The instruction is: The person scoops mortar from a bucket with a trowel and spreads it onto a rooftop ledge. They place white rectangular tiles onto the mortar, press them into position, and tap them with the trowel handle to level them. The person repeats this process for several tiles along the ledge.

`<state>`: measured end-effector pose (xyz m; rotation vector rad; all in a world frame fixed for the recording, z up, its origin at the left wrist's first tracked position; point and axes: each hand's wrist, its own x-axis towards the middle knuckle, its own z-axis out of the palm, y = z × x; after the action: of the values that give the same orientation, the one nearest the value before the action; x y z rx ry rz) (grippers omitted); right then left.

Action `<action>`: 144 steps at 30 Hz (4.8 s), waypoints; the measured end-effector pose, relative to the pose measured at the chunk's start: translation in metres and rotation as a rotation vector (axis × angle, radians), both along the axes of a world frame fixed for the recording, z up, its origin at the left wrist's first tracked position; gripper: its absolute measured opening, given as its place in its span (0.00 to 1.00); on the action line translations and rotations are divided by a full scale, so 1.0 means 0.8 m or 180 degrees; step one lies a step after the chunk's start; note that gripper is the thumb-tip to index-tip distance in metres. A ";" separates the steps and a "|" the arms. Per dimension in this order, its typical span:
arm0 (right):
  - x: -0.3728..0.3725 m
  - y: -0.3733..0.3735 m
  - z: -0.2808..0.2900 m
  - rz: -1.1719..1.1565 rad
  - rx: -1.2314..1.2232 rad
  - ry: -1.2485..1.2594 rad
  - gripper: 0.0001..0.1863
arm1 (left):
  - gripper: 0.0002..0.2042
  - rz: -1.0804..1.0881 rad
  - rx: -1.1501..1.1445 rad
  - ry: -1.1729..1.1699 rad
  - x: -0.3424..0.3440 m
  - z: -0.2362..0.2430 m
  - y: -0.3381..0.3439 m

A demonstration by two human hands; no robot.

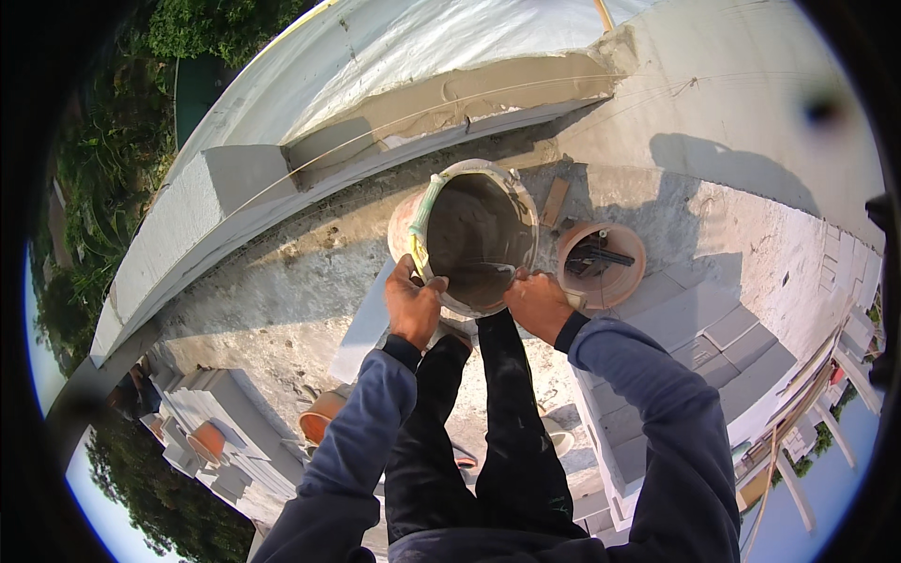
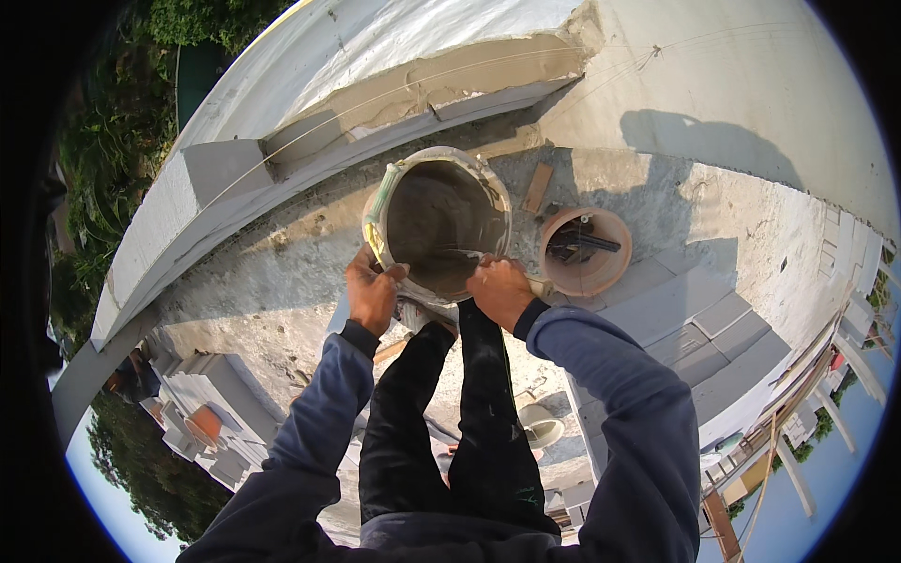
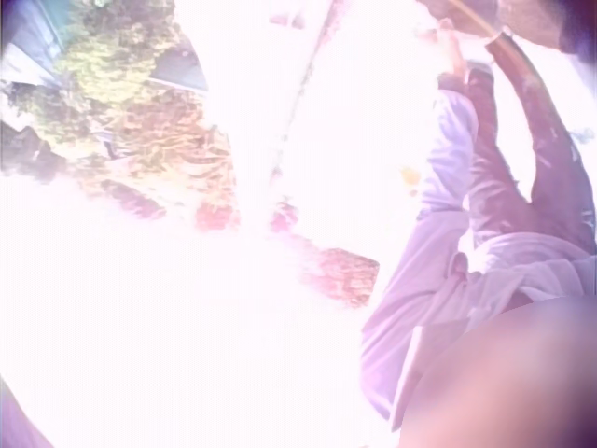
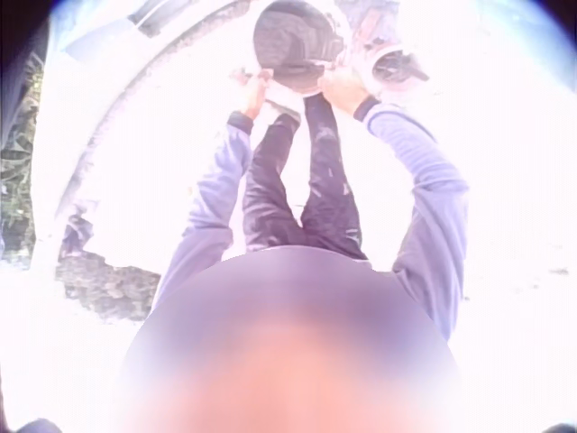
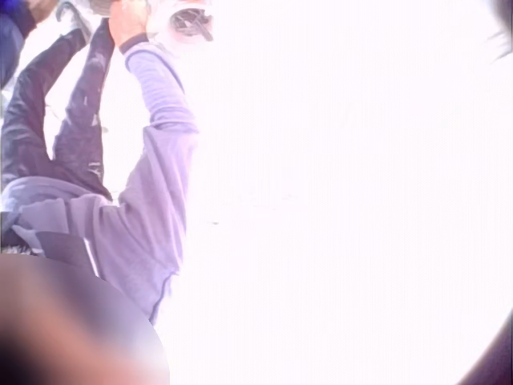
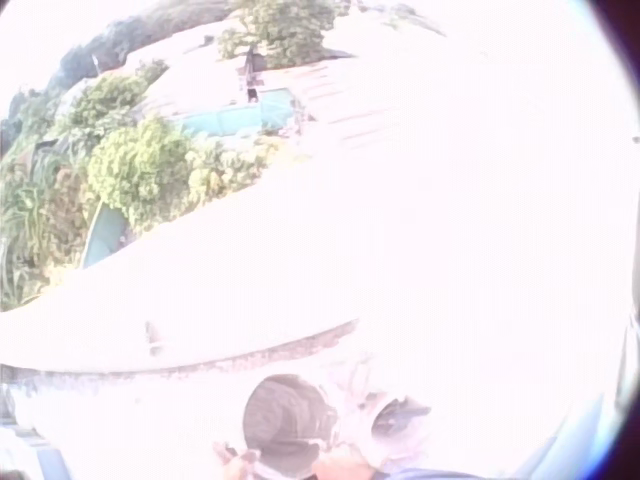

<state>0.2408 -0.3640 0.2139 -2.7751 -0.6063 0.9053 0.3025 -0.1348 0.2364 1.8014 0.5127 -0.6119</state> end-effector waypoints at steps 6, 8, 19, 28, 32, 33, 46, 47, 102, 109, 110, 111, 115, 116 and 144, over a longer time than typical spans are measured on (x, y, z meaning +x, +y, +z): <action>0.002 -0.053 -0.003 -0.1100 0.1364 0.1357 0.20 | 0.10 -0.0260 -0.0138 0.0284 0.002 0.016 0.012; -0.006 -0.071 0.006 -0.1126 0.1246 0.1237 0.24 | 0.11 -0.0136 -0.0383 0.0309 0.005 0.029 0.020; -0.028 -0.118 0.043 -0.1864 0.1090 0.0416 0.21 | 0.19 0.0277 -0.1059 0.0437 0.015 0.066 -0.033; 0.036 -0.194 0.083 -0.2836 0.2227 -0.0172 0.15 | 0.17 0.0411 -0.1113 0.0691 0.026 0.053 -0.085; 0.128 -0.236 0.094 -0.4863 0.3268 0.0988 0.15 | 0.17 0.0476 -0.1218 0.0628 0.021 0.036 -0.102; 0.156 -0.248 0.096 -0.4829 0.3274 0.1210 0.15 | 0.17 0.0522 -0.1308 0.0575 0.019 0.032 -0.107; 0.166 -0.249 0.202 -0.4840 0.2744 0.1052 0.16 | 0.17 0.0567 -0.0978 0.0528 0.000 0.007 -0.109; 0.155 -0.247 0.202 -0.4672 0.2454 0.0885 0.16 | 0.15 0.0587 -0.0991 0.0456 0.001 -0.001 -0.111; -0.053 -0.112 -0.008 -0.2363 0.1101 -0.2254 0.17 | 0.19 0.0321 -0.1214 0.0301 0.051 0.073 -0.060; 0.031 -0.157 -0.003 -0.3225 0.0877 -0.1800 0.18 | 0.18 0.0366 -0.1242 0.0391 0.058 0.053 -0.093; 0.054 -0.169 -0.005 -0.3412 0.0840 -0.1591 0.19 | 0.18 0.0380 -0.1289 0.0409 0.058 0.049 -0.095; 0.083 -0.183 -0.007 -0.3644 0.1041 -0.1369 0.20 | 0.18 0.0387 -0.1404 0.0340 0.056 0.046 -0.097; 0.152 -0.218 0.031 -0.4835 0.3038 -0.0028 0.20 | 0.15 0.0479 -0.1390 0.0418 0.046 0.028 -0.107; 0.156 -0.217 0.049 -0.4944 0.3031 -0.0010 0.18 | 0.13 0.0426 -0.1258 0.0404 0.043 0.025 -0.107; 0.018 -0.110 0.106 -0.0881 0.1220 -0.0441 0.16 | 0.19 0.0479 -0.0938 0.0531 -0.011 0.000 0.012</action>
<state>0.2551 -0.4519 0.2990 -2.5006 -0.3548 0.4835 0.2937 -0.1254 0.2363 1.4282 0.6301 -0.6977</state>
